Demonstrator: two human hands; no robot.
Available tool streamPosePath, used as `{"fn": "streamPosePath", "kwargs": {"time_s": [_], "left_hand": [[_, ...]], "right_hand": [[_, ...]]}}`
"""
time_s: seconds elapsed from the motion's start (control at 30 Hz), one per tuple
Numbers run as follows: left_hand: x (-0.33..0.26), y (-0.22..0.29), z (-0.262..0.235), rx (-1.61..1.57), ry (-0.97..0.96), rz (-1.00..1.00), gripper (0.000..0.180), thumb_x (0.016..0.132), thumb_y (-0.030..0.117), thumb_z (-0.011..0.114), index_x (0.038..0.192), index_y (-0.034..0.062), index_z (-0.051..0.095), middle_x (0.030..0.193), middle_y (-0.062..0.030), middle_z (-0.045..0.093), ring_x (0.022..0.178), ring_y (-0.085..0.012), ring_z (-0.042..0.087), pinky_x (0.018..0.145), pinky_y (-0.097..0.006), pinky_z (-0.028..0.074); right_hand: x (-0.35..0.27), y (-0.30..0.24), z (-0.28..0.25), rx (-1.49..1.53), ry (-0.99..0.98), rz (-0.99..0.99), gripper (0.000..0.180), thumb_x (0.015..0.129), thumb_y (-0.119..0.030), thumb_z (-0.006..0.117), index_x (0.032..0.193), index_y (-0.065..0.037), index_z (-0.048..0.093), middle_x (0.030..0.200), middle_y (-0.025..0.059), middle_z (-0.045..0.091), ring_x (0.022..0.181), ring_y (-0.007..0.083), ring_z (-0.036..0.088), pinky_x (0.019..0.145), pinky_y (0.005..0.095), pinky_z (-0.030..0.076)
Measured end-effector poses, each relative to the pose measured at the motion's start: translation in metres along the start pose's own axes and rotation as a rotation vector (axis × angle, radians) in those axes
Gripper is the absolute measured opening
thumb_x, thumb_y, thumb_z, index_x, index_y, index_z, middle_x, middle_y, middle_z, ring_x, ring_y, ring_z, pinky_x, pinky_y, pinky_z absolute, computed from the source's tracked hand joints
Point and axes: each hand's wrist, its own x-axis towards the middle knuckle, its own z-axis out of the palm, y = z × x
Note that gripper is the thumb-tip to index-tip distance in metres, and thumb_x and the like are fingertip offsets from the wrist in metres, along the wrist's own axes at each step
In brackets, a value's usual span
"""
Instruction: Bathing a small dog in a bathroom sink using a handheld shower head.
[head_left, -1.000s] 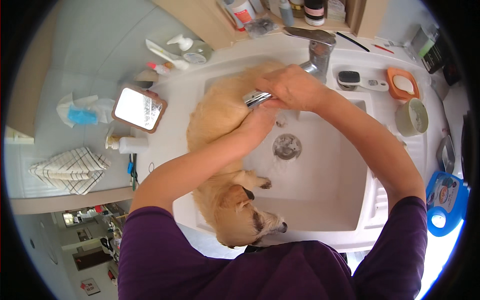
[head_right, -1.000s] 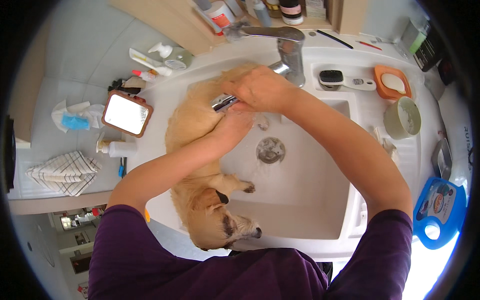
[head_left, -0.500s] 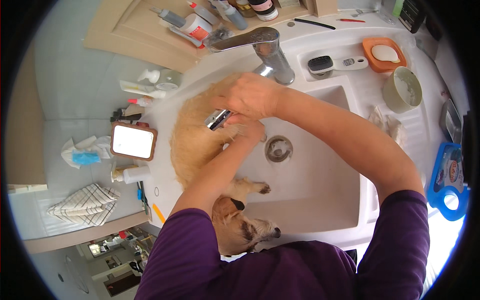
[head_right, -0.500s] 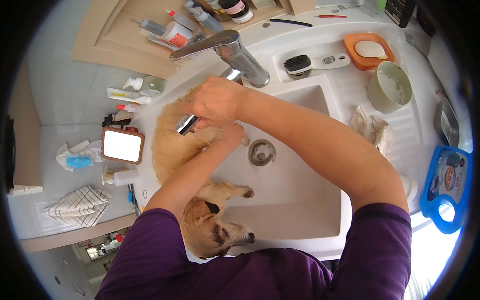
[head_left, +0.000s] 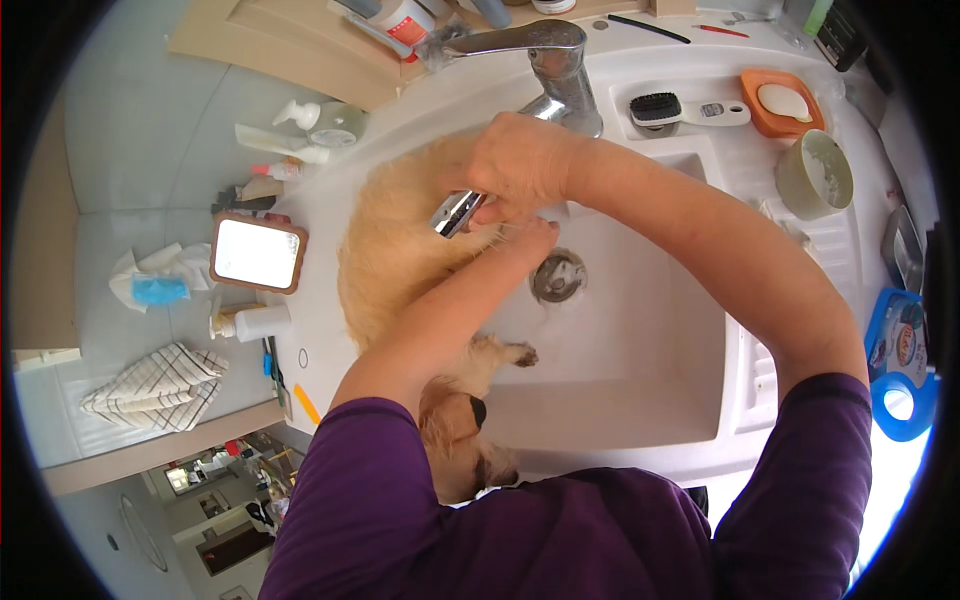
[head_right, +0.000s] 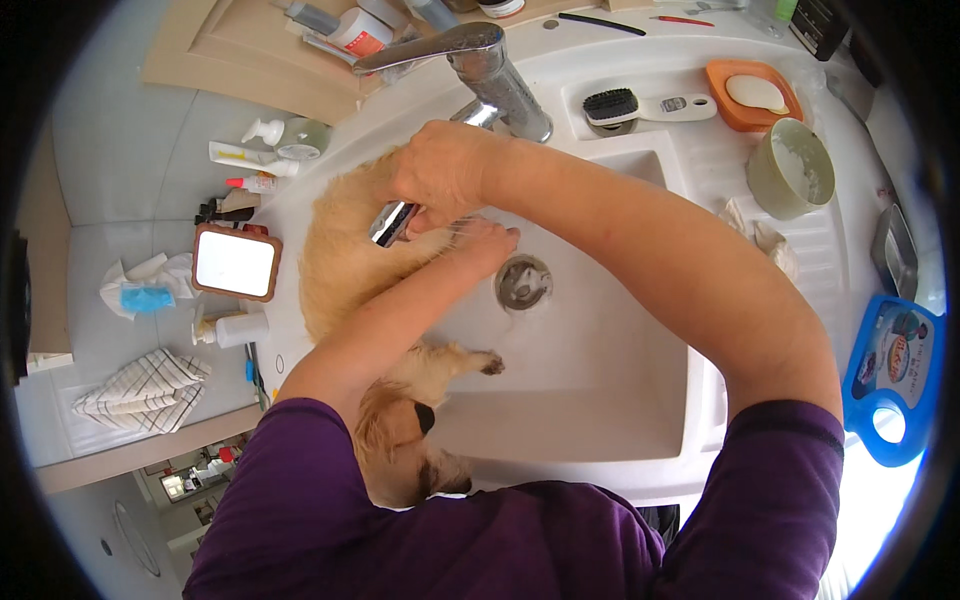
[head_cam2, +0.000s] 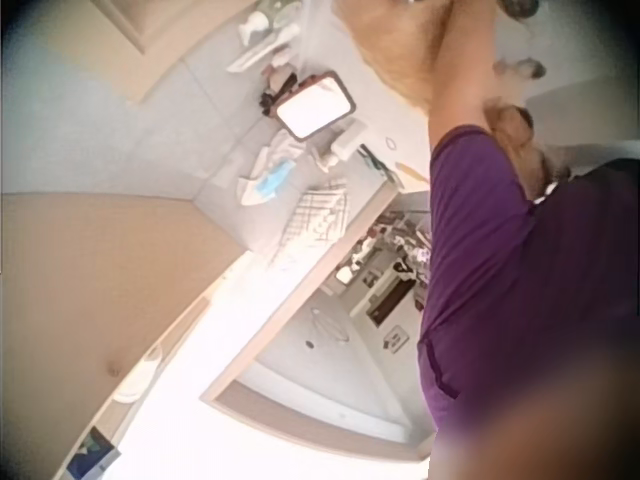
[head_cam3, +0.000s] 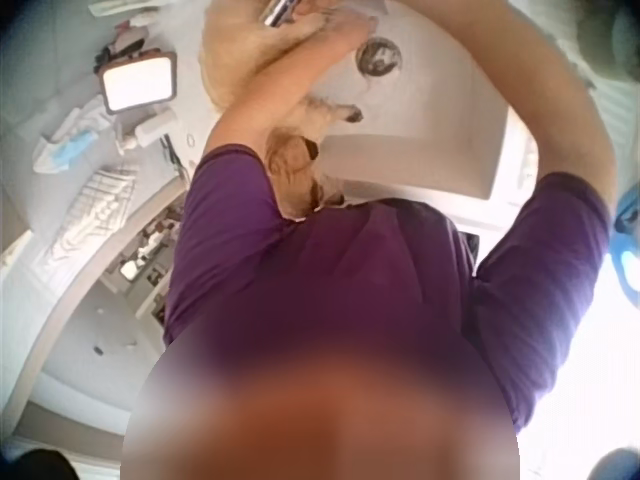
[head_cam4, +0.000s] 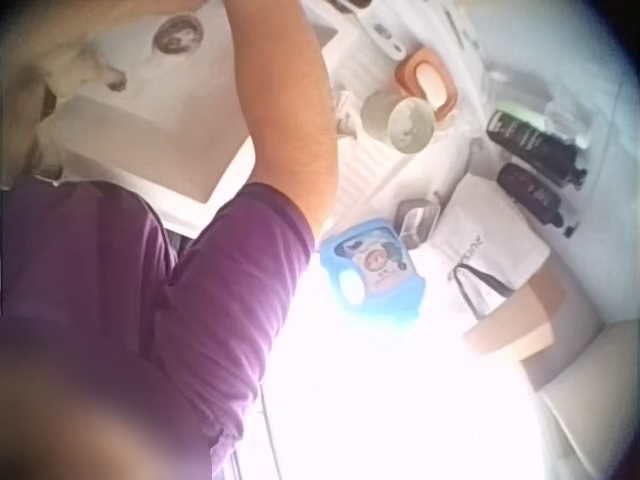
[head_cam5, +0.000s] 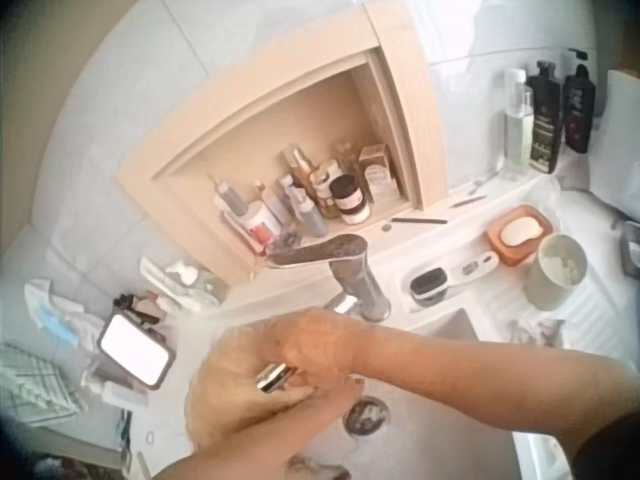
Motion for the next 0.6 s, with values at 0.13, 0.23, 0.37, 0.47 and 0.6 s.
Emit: {"fn": "streamPosePath", "kwargs": {"time_s": [0.13, 0.23, 0.37, 0.47, 0.6], "left_hand": [[-0.007, -0.016, 0.021, -0.187, 0.266, 0.03, 0.028, 0.094, 0.022, 0.045, 0.111, 0.0063, 0.06, 0.099, -0.0124, 0.068, 0.099, -0.0314, 0.065, 0.085, -0.046, 0.049], [0.0, -0.011, 0.012, -0.143, 0.075, -0.016, 0.025, 0.094, 0.018, 0.047, 0.112, 0.0057, 0.059, 0.105, -0.0135, 0.067, 0.102, -0.0299, 0.064, 0.086, -0.044, 0.049], [0.013, -0.015, 0.001, -0.501, 0.243, -0.274, 0.029, 0.095, 0.016, 0.049, 0.121, 0.0035, 0.053, 0.116, -0.016, 0.063, 0.111, -0.0303, 0.06, 0.091, -0.045, 0.047], [0.005, -0.023, 0.005, -0.658, 0.372, -0.288, 0.038, 0.095, 0.017, 0.048, 0.13, 0.0016, 0.046, 0.124, -0.0182, 0.059, 0.118, -0.0313, 0.056, 0.096, -0.044, 0.045], [-0.03, -0.007, -0.076, -0.686, 0.037, -0.268, 0.047, 0.095, 0.022, 0.047, 0.137, 0.0035, 0.044, 0.137, -0.0197, 0.049, 0.129, -0.0313, 0.046, 0.105, -0.044, 0.038]], "right_hand": [[0.001, -0.004, -0.007, 0.021, -0.029, 0.007, 0.031, 0.08, -0.037, 0.069, 0.104, -0.018, 0.065, 0.08, 0.0063, 0.067, 0.077, 0.0283, 0.065, 0.067, 0.0418, 0.05], [-0.001, 0.002, 0.001, 0.047, -0.012, 0.013, 0.031, 0.078, -0.037, 0.07, 0.102, -0.018, 0.066, 0.08, 0.0063, 0.067, 0.079, 0.0284, 0.065, 0.069, 0.0423, 0.05], [0.003, -0.004, -0.003, 0.055, 0.018, 0.015, 0.03, 0.076, -0.036, 0.072, 0.097, -0.017, 0.063, 0.076, 0.0054, 0.066, 0.077, 0.0286, 0.064, 0.068, 0.0433, 0.049], [0.008, -0.004, 0.0, 0.052, 0.019, 0.009, 0.029, 0.075, -0.035, 0.072, 0.094, -0.015, 0.062, 0.075, 0.006, 0.065, 0.076, 0.0293, 0.064, 0.067, 0.0433, 0.048], [-0.007, 0.005, 0.004, 0.084, 0.028, 0.025, 0.029, 0.075, -0.033, 0.072, 0.094, -0.015, 0.061, 0.074, 0.0059, 0.064, 0.076, 0.0294, 0.064, 0.067, 0.0436, 0.048]]}}
